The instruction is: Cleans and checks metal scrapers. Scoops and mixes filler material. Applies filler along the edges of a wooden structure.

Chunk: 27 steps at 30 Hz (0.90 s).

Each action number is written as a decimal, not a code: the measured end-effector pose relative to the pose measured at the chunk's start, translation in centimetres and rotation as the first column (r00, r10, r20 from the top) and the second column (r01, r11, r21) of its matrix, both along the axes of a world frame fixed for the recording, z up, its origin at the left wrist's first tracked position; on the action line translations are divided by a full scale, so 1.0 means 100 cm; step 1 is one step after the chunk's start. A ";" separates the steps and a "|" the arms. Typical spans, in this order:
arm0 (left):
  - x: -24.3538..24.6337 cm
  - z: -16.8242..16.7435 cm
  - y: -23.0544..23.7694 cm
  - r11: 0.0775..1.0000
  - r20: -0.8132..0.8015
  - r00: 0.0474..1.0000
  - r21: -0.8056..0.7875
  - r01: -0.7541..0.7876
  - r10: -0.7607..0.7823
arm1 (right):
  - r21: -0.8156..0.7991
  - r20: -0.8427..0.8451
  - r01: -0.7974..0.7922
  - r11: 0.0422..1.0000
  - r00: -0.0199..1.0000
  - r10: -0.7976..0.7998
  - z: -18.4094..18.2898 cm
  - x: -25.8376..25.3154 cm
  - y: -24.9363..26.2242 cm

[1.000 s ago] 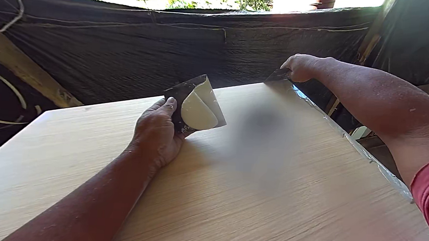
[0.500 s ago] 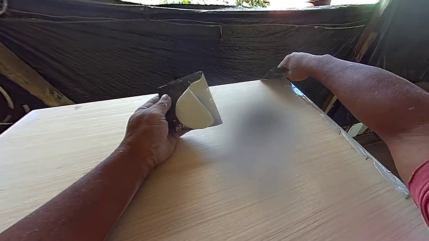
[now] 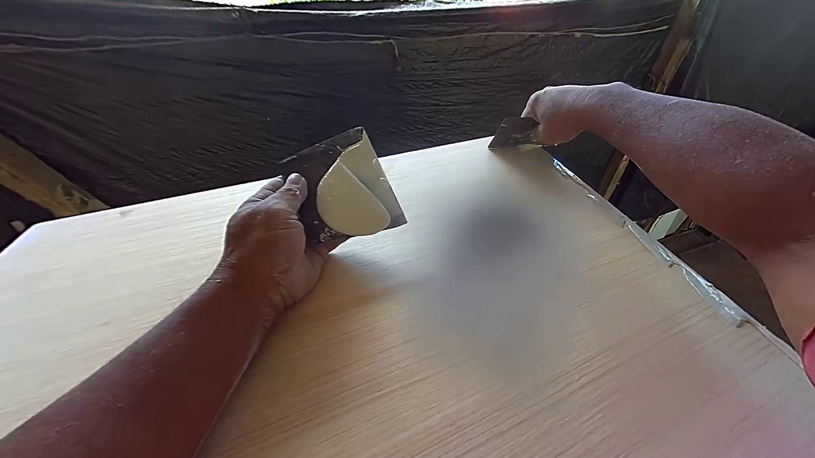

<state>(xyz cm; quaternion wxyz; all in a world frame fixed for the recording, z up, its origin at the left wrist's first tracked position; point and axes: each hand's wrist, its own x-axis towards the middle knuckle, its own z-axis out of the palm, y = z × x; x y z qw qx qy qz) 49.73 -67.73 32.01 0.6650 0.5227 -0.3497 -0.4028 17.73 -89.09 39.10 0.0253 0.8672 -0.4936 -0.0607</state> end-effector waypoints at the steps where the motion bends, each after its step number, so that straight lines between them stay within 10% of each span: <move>1: 0.001 -0.001 0.000 1.000 -0.003 1.000 -0.003 0.004 -0.004 | 0.006 -0.005 0.007 1.000 1.000 -0.007 0.001 -0.001 0.007; 27: 0.006 -0.009 0.002 0.984 0.148 0.978 -0.082 0.160 -0.146 | 0.083 -0.025 0.173 0.981 0.985 -0.172 0.011 -0.065 0.204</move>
